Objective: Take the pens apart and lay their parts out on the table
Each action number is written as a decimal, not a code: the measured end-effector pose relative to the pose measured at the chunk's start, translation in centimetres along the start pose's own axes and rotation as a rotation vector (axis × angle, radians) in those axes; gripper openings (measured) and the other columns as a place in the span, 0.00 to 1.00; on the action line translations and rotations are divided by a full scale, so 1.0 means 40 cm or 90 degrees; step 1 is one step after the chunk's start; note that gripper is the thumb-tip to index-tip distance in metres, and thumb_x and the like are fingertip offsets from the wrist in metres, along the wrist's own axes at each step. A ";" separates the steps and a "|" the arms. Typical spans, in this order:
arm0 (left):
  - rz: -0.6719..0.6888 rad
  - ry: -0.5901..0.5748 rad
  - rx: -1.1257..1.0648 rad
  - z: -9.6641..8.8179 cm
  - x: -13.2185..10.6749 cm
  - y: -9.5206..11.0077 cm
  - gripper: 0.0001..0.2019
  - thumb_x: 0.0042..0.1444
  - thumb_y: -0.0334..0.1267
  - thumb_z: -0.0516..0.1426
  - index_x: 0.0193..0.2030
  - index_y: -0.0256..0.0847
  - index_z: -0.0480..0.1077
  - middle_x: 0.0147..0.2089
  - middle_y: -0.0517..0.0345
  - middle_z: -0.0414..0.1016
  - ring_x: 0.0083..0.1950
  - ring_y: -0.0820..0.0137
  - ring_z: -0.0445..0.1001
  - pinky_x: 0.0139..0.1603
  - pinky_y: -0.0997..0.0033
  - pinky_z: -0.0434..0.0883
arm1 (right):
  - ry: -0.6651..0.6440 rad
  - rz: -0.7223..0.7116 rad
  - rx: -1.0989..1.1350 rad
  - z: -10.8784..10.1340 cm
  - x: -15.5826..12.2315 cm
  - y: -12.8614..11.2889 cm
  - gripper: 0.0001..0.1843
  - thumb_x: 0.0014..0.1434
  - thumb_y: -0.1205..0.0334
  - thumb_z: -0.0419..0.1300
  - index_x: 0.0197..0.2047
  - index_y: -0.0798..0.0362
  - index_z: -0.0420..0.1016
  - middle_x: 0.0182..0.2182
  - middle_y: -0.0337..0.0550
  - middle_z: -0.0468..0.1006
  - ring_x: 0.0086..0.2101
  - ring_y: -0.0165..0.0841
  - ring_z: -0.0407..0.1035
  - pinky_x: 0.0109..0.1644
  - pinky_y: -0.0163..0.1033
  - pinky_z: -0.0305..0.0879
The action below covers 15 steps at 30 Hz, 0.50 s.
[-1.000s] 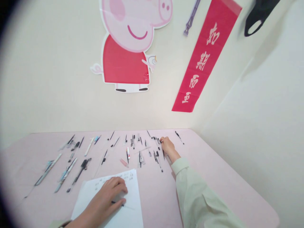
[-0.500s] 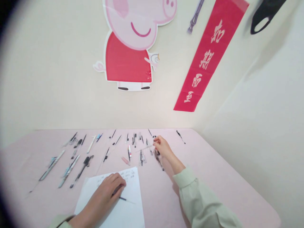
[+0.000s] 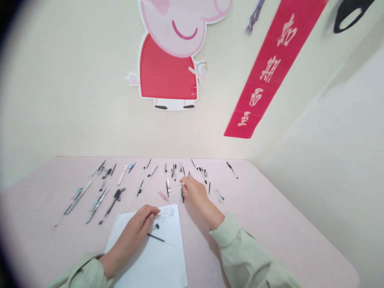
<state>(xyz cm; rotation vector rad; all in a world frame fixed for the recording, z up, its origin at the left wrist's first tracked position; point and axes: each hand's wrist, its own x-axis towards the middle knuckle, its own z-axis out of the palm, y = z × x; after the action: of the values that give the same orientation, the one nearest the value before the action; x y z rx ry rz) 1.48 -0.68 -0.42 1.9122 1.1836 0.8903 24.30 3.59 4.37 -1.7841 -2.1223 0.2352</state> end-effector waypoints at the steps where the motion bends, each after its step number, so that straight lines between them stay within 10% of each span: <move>1: -0.011 0.009 -0.014 -0.002 0.002 0.001 0.12 0.60 0.37 0.45 0.38 0.42 0.69 0.37 0.52 0.74 0.42 0.62 0.73 0.46 0.60 0.70 | 0.005 0.021 -0.018 -0.004 0.023 0.018 0.16 0.60 0.71 0.51 0.48 0.48 0.72 0.43 0.45 0.73 0.39 0.35 0.68 0.40 0.36 0.58; 9: -0.091 0.081 -0.114 -0.016 0.017 -0.013 0.12 0.55 0.32 0.45 0.37 0.40 0.69 0.36 0.55 0.74 0.37 0.67 0.73 0.42 0.64 0.70 | -0.047 0.052 -0.148 0.020 0.084 0.056 0.10 0.62 0.70 0.52 0.39 0.52 0.74 0.39 0.47 0.70 0.37 0.36 0.65 0.39 0.36 0.57; 15: -0.119 0.147 -0.165 -0.009 0.021 -0.028 0.12 0.58 0.35 0.46 0.40 0.40 0.70 0.38 0.55 0.75 0.37 0.67 0.73 0.41 0.65 0.70 | -0.017 -0.008 -0.153 -0.049 0.011 -0.024 0.11 0.65 0.64 0.51 0.46 0.50 0.73 0.44 0.46 0.70 0.39 0.34 0.68 0.35 0.34 0.58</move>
<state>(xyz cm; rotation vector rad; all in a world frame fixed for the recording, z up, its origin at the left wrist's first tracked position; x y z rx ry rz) 0.99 0.53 -1.02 1.4960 1.2877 1.1239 24.08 3.62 6.59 -1.9063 -2.2597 0.0005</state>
